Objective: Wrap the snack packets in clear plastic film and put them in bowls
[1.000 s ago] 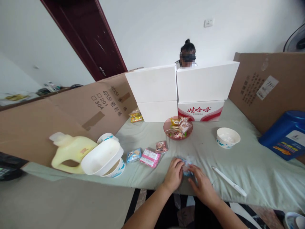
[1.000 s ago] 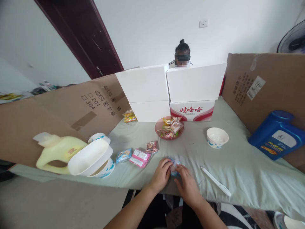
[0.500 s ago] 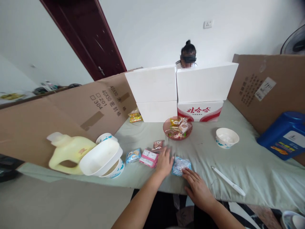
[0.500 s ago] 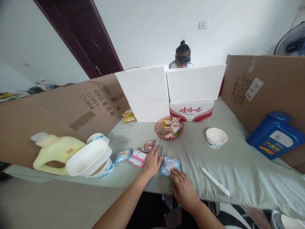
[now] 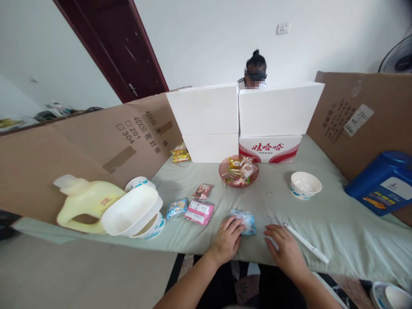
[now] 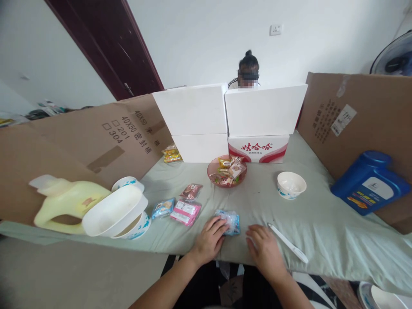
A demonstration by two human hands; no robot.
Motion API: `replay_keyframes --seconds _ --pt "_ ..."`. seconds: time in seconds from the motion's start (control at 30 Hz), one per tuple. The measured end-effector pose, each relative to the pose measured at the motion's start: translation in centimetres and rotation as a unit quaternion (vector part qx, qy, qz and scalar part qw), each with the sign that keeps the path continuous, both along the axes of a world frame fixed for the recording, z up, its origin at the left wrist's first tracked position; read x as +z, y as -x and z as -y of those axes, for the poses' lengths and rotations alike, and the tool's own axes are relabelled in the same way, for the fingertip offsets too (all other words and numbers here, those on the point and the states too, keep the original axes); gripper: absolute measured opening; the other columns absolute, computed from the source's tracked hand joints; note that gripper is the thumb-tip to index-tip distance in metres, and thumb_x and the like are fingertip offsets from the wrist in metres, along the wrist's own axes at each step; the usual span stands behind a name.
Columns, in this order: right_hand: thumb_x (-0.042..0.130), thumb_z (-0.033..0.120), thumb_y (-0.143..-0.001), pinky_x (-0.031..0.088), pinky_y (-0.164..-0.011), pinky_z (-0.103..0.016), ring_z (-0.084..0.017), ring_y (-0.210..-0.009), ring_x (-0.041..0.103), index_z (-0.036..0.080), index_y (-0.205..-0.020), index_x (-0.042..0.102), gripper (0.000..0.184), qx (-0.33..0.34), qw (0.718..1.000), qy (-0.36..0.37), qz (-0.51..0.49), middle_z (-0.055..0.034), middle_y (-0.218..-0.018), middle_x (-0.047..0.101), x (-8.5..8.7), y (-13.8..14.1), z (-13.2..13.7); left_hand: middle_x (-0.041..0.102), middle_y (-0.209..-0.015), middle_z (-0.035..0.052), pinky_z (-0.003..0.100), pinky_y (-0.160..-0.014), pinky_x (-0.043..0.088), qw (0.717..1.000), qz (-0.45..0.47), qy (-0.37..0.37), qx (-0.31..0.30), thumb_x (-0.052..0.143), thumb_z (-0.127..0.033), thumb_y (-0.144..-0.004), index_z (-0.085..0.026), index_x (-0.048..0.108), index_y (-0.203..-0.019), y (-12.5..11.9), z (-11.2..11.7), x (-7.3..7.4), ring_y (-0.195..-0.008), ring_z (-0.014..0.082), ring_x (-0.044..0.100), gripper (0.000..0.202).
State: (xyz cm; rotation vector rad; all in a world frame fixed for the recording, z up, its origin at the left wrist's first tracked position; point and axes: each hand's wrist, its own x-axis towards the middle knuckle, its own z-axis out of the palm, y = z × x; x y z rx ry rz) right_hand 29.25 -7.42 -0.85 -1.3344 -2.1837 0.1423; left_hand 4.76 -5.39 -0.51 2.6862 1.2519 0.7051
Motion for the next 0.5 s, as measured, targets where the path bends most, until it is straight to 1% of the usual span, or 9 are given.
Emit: replay_keyframes --seconds 0.03,0.1,0.13,0.17,0.2,0.23,0.3,0.4,0.5 --pt "0.045 0.028 -0.091 0.048 -0.088 -0.045 -0.027 -0.102 0.06 0.021 -0.099 0.065 0.023 -0.068 0.997 -0.025 0.014 -0.0117 -0.108 0.066 -0.5 -1.5 -0.1 0.056 -0.13 0.0085 0.049 -0.105 0.042 1.0 0.004 -0.002 0.009 0.05 -0.012 -0.085 -0.019 0.055 -0.126 0.2 0.1 -0.2 -0.128 0.0275 0.042 0.042" --pt "0.046 0.033 -0.089 0.049 -0.076 -0.046 -0.03 -0.092 0.06 0.02 -0.1 0.064 0.025 -0.199 0.976 -0.046 0.075 -0.0141 -0.102 0.066 -1.7 -4.5 -0.4 0.056 -0.129 0.0085 0.048 -0.106 0.043 1.0 0.016 -0.005 0.021 0.051 -0.011 -0.084 -0.02 0.055 -0.126 0.4 0.1 -0.5 -0.128 0.0266 0.043 0.043" --pt "0.046 0.034 -0.088 0.048 -0.069 -0.045 -0.03 -0.086 0.06 0.02 -0.1 0.064 0.026 -0.242 0.963 -0.043 0.108 -0.0141 -0.097 0.066 -2.3 -5.6 -0.5 0.056 -0.128 0.0083 0.047 -0.106 0.043 0.999 0.024 -0.006 0.026 0.05 -0.011 -0.084 -0.021 0.056 -0.125 0.4 0.1 -0.6 -0.127 0.026 0.043 0.042" --pt "0.045 0.033 -0.087 0.047 -0.065 -0.044 -0.03 -0.081 0.06 0.02 -0.099 0.064 0.026 -0.262 0.955 -0.036 0.133 -0.0136 -0.093 0.065 -2.8 -6.4 -0.7 0.056 -0.126 0.0081 0.047 -0.106 0.044 0.999 0.032 -0.007 0.031 0.05 -0.01 -0.085 -0.021 0.057 -0.124 0.3 0.1 -0.7 -0.126 0.0254 0.044 0.041" --pt "0.044 0.03 -0.087 0.046 -0.063 -0.042 -0.029 -0.078 0.06 0.02 -0.098 0.064 0.025 -0.262 0.953 -0.031 0.147 -0.0125 -0.088 0.065 -3.0 -6.8 -0.9 0.057 -0.125 0.008 0.046 -0.105 0.045 0.999 0.041 -0.008 0.033 0.05 -0.01 -0.085 -0.022 0.058 -0.123 0.3 0.1 -0.7 -0.125 0.0249 0.045 0.04" --pt "0.043 0.027 -0.088 0.045 -0.063 -0.041 -0.028 -0.076 0.059 0.02 -0.096 0.064 0.024 -0.241 0.959 -0.028 0.145 -0.0114 -0.085 0.064 -3.1 -6.7 -1.1 0.057 -0.123 0.008 0.045 -0.104 0.046 0.998 0.049 -0.009 0.036 0.049 -0.011 -0.086 -0.023 0.058 -0.122 0.2 0.1 -0.8 -0.124 0.0245 0.046 0.039" --pt "0.039 0.021 -0.089 0.046 -0.065 -0.037 -0.024 -0.075 0.06 0.02 -0.099 0.062 0.025 -0.17 0.979 -0.025 0.107 -0.0097 -0.086 0.063 -2.5 -4.9 -1.7 0.056 -0.12 0.0083 0.044 -0.102 0.048 0.997 0.063 -0.015 0.04 0.048 -0.012 -0.088 -0.024 0.061 -0.119 0.2 0.0 -1.1 -0.122 0.0244 0.048 0.036" --pt "0.037 0.017 -0.092 0.047 -0.064 -0.03 -0.018 -0.073 0.061 0.021 -0.109 0.059 0.028 -0.063 0.997 -0.008 0.046 -0.0077 -0.094 0.061 -0.5 0.1 -2.8 0.056 -0.115 0.009 0.043 -0.097 0.05 0.995 0.081 -0.033 0.04 0.047 -0.016 -0.092 -0.025 0.064 -0.116 0.3 -0.2 -1.4 -0.118 0.0247 0.05 0.03" --pt "0.042 0.012 -0.089 0.046 -0.065 -0.028 -0.017 -0.075 0.06 0.023 -0.11 0.059 0.029 0.005 0.997 0.006 0.075 -0.0062 -0.094 0.06 1.3 5.1 -3.8 0.056 -0.106 0.0077 0.042 -0.091 0.052 0.994 0.091 -0.034 0.039 0.048 -0.021 -0.093 -0.026 0.065 -0.115 0.4 -0.2 -1.4 -0.109 0.0234 0.053 0.028"
